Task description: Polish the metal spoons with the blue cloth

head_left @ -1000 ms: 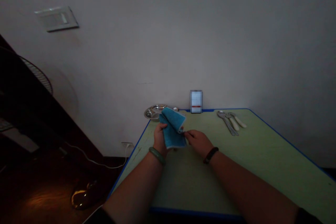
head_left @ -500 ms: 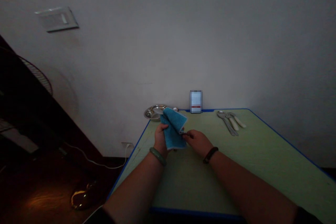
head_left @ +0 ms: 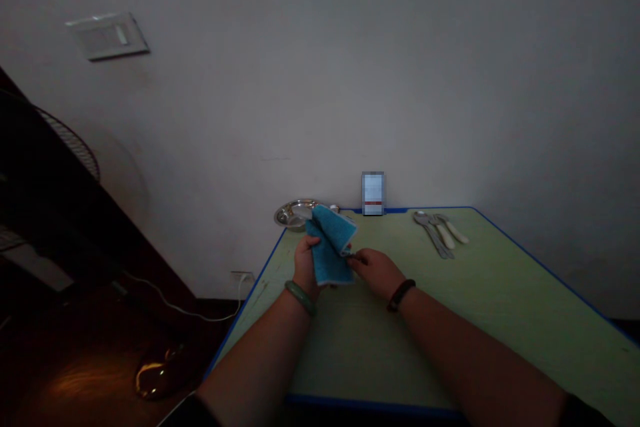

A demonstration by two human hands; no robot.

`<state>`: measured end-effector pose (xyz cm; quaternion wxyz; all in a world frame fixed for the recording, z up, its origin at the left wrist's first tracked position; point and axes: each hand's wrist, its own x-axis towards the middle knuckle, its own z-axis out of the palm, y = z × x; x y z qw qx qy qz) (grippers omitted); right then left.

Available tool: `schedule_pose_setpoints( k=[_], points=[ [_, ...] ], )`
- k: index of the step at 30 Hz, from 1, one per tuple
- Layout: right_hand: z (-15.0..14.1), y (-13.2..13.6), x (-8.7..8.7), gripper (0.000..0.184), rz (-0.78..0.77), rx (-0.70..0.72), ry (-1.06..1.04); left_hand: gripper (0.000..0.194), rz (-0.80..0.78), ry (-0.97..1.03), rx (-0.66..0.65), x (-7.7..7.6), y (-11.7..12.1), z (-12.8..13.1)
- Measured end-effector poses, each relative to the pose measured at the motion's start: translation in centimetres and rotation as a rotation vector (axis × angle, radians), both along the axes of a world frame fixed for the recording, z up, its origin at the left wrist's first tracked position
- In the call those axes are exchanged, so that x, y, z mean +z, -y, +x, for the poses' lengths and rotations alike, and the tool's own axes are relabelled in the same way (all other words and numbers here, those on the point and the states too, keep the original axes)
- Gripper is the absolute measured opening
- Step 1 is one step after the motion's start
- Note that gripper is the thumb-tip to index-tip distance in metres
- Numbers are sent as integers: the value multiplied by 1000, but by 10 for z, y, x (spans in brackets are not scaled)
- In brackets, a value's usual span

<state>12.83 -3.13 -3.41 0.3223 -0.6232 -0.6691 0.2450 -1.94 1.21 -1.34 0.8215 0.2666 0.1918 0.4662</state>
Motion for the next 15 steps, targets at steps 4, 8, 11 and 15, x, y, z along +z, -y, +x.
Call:
schedule_pose_setpoints(
  k=[4,8,11,15],
  points=[
    [0,1,1,32,-1,-12,-1,37,-22,-8,-6,3,1,-1],
    [0,1,2,33,0,-19,-5,36,-37,-14,7,5,2,-2],
    [-1,2,2,31,6,-20,3,36,-20,-3,24,5,2,-2],
    [-1,2,2,29,24,-15,3,37,4,-3,36,6,3,-3]
  ],
)
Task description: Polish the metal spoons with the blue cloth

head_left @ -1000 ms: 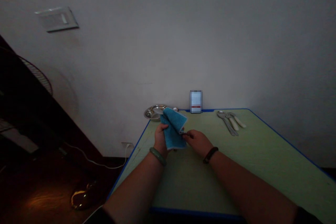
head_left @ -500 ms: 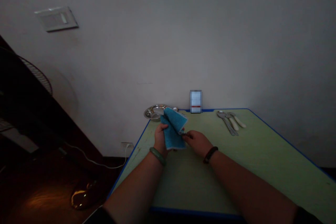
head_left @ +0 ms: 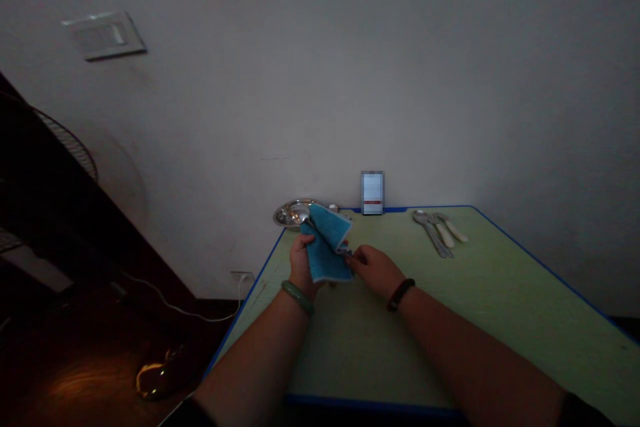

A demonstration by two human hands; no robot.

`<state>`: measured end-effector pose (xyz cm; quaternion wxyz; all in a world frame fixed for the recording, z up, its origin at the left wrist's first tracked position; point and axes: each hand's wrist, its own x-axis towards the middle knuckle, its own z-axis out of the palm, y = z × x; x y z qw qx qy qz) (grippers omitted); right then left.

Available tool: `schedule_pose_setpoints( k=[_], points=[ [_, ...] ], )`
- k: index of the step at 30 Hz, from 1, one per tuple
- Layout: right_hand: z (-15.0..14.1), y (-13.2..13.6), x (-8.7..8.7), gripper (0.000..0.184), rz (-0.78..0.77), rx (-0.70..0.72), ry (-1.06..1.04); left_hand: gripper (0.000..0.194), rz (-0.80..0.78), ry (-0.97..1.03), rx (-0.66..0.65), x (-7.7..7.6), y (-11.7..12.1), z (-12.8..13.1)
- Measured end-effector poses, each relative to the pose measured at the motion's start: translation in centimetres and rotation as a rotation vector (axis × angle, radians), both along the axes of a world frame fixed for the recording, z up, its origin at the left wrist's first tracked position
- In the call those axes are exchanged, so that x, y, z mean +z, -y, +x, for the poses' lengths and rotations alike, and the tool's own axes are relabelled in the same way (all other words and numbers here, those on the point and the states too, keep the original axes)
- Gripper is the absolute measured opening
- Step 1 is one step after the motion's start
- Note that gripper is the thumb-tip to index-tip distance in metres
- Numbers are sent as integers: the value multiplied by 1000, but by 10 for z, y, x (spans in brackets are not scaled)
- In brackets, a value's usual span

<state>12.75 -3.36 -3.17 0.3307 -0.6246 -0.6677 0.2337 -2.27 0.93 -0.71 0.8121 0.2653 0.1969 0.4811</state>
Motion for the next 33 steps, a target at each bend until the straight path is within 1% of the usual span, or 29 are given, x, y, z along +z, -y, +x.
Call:
schedule_pose_setpoints(
  k=[8,20,23,27,33],
  points=[
    [-1,2,1,23,24,5,34,36,-5,-8,25,3,0,0],
    [3,3,2,25,36,81,93,39,39,14,-8,0,-4,-3],
    [3,2,1,26,18,102,100,40,59,29,-23,-3,-5,-3],
    [2,0,0,29,15,128,148,41,47,38,-24,-3,-4,-4],
    [3,0,0,29,18,113,149,38,28,37,-17,-1,-1,0]
  ],
)
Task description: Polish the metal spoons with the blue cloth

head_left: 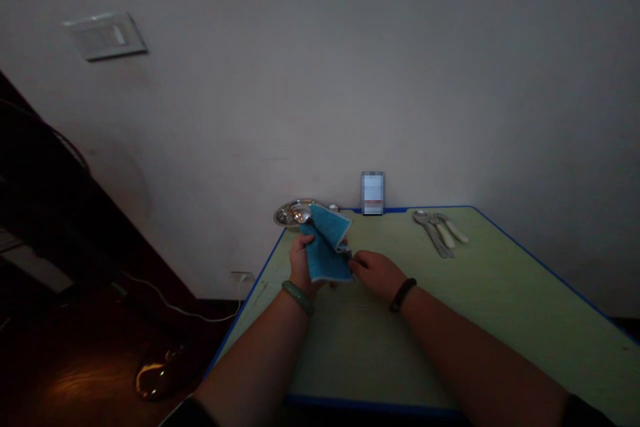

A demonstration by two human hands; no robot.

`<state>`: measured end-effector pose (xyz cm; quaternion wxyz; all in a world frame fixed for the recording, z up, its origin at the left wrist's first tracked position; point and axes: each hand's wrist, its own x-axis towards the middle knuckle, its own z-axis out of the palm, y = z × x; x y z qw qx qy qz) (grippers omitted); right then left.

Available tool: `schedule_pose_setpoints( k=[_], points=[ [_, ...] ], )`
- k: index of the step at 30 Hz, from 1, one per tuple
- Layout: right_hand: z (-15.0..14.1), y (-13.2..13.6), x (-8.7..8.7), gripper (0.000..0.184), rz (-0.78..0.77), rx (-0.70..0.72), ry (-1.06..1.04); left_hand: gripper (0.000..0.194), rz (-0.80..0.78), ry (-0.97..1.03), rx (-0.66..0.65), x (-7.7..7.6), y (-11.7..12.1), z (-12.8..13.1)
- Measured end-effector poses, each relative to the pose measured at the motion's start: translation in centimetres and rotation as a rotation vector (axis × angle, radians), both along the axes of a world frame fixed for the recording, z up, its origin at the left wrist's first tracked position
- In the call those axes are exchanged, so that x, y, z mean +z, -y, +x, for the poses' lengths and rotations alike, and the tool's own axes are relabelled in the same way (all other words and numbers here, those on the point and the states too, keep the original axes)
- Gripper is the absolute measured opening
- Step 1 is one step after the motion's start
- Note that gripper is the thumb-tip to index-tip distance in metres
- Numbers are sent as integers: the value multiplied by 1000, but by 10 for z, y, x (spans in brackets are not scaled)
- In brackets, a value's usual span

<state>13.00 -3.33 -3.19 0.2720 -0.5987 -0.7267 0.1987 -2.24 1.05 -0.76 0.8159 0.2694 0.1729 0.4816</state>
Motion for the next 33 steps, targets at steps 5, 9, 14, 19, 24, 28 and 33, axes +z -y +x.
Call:
schedule_pose_setpoints(
  k=[5,9,14,19,24,28,33],
  points=[
    [-1,-1,0,31,-34,-22,-85,37,-60,2,10,0,2,5],
    [-1,-3,-2,31,-53,-50,-200,39,-81,-39,24,2,5,6],
    [1,-5,-3,30,-101,-87,-332,45,-54,3,-30,7,9,9],
    [2,-7,-4,31,-103,-148,-448,54,-131,-53,-24,14,17,14],
    [1,-10,-9,29,-99,-163,-612,56,-104,-61,-52,14,19,15],
    [2,-12,-11,28,-96,-159,-652,57,-102,-43,-61,11,18,15],
    [2,-12,-11,28,-81,-152,-644,53,-99,-13,-54,9,14,12]
  ],
)
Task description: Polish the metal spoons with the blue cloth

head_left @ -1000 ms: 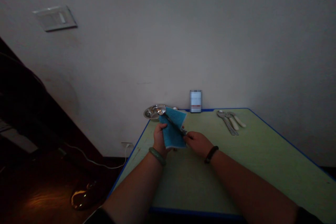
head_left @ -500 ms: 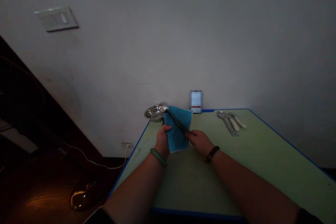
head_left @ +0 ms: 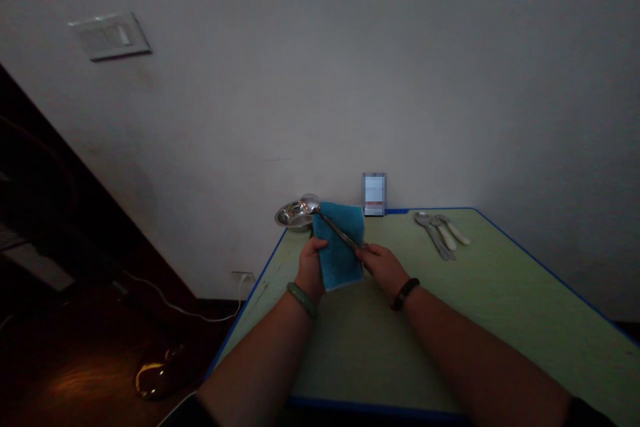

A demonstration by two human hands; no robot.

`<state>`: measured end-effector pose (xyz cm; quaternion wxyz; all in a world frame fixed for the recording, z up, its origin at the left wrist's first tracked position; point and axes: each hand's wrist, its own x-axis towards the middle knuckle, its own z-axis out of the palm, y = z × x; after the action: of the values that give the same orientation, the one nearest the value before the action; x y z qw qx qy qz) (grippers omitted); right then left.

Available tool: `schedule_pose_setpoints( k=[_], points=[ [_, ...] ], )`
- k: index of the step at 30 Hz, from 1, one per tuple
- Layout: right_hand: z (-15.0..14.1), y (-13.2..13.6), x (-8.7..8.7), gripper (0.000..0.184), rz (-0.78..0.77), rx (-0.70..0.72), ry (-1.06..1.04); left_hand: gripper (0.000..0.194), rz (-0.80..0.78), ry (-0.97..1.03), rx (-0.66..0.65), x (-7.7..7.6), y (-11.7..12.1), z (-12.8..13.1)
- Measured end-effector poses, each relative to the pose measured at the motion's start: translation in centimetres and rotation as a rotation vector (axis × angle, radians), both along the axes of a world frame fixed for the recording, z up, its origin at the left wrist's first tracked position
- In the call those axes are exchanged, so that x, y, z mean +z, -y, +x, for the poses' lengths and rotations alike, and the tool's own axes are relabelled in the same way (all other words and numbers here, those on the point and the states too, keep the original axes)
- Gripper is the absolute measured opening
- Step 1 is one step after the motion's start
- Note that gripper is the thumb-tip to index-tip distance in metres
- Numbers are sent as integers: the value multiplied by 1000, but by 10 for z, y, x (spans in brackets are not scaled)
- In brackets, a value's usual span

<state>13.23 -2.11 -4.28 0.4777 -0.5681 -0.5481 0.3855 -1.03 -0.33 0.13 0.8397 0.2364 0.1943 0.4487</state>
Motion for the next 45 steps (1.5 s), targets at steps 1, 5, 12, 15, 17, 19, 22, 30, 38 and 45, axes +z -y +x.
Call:
schedule_pose_setpoints(
  k=[1,5,12,15,17,19,22,30,38,45],
  points=[
    [0,0,1,28,-4,-2,16,52,1,6,2,0,-1,-1],
    [0,3,5,29,-23,-8,89,43,13,2,55,-1,-3,-4],
    [-1,6,9,30,-26,-13,142,40,59,12,80,-4,-6,-9],
    [-2,7,11,30,-32,-14,147,42,50,20,75,-4,-6,-10],
    [-2,8,13,29,-38,-16,150,43,46,14,66,-2,-5,-9],
    [-2,8,13,29,-40,-21,149,45,39,-3,55,1,-2,-7],
    [-2,7,12,29,-25,-16,116,50,5,-26,19,4,1,-4],
    [-2,6,11,31,-12,-48,95,52,10,-33,-81,-6,0,-1],
    [-4,9,16,32,-9,-46,144,53,48,-26,-133,-11,0,0],
    [-4,8,15,32,-5,-20,137,54,10,-59,-92,-8,0,-1]
  ],
)
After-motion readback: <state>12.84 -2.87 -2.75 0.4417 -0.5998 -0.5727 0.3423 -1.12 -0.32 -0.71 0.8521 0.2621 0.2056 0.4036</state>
